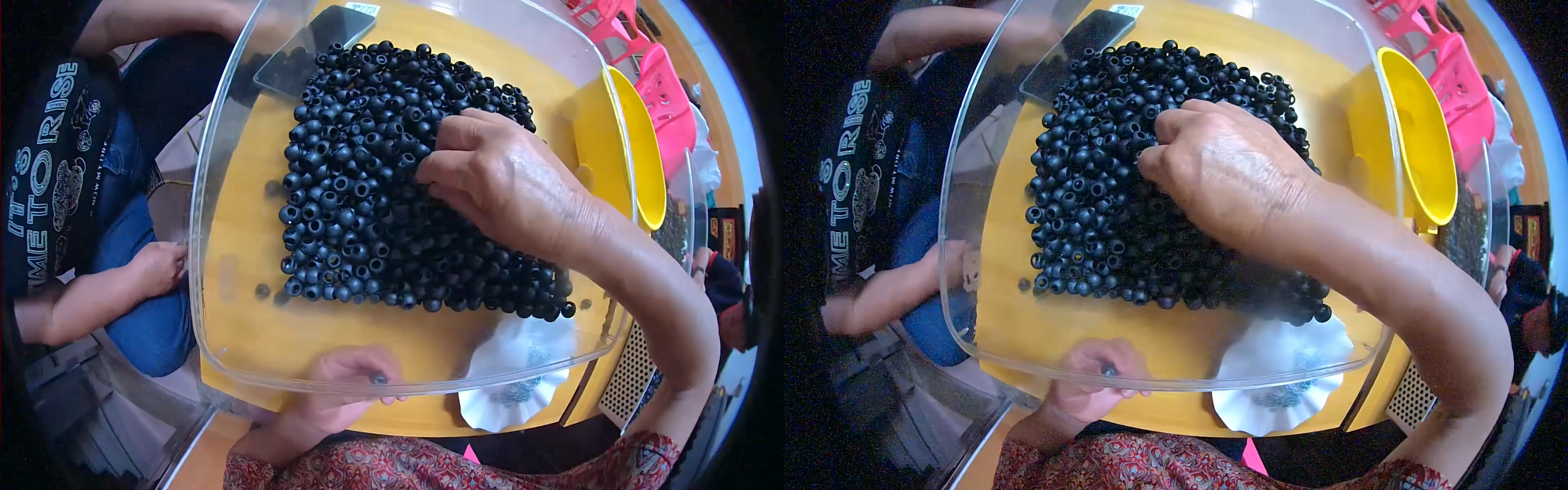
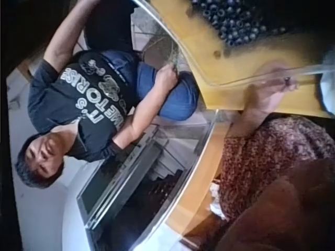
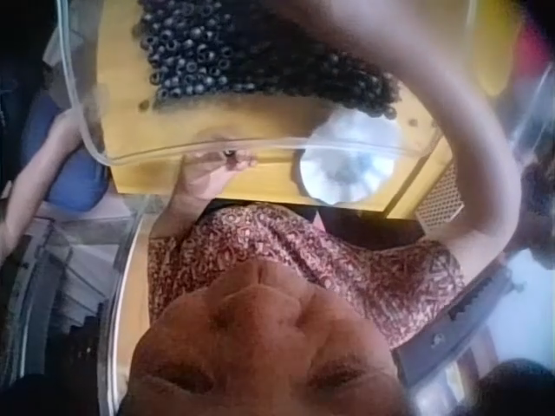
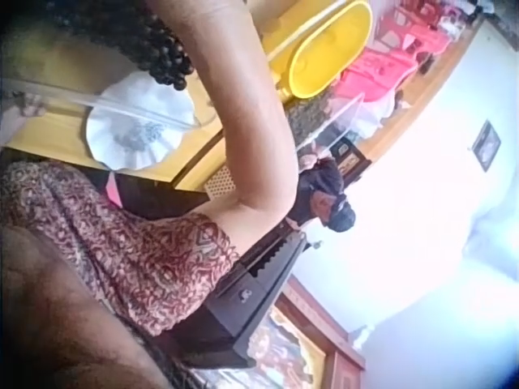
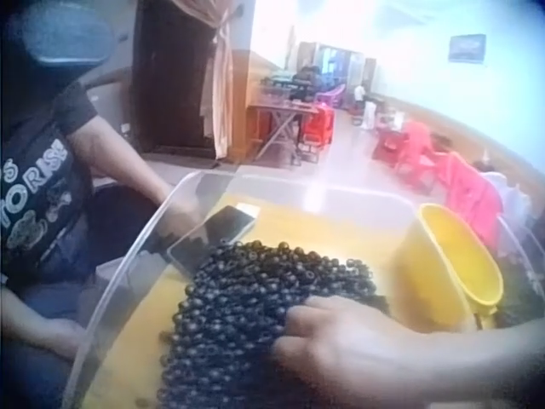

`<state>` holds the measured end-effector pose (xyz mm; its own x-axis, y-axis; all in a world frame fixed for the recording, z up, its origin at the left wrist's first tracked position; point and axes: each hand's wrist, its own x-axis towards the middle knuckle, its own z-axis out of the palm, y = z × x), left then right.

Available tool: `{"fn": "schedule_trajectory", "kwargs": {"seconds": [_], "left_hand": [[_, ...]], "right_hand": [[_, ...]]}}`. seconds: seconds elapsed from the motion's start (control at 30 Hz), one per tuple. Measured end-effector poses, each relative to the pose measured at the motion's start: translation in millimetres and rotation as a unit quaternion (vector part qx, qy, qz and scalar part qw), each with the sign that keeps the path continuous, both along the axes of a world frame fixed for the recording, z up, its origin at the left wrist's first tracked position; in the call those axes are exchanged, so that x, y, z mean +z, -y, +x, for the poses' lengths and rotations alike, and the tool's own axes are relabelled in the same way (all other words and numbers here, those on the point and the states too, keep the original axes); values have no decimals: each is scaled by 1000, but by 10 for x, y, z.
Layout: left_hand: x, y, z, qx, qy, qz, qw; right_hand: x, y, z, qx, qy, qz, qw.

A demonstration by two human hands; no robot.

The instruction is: Assembling small silver beads into black plastic sockets.

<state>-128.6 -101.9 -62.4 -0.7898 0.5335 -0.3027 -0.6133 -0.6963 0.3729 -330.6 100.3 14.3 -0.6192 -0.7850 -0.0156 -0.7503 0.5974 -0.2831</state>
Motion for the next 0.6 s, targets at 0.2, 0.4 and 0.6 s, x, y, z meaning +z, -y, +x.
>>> {"fn": "schedule_trajectory", "kwargs": {"seconds": [0.2,0.4,0.6], "left_hand": [[20,-20,-21,4,37,21,999],[16,-64,5,0,44,41,998],[-7,-30,68,11,17,16,1000]], "right_hand": [[-62,-2,-49,7,-25,42,999],[5,-72,0,0,-36,61,997],[-31,31,-16,27,-47,53,997]]}}
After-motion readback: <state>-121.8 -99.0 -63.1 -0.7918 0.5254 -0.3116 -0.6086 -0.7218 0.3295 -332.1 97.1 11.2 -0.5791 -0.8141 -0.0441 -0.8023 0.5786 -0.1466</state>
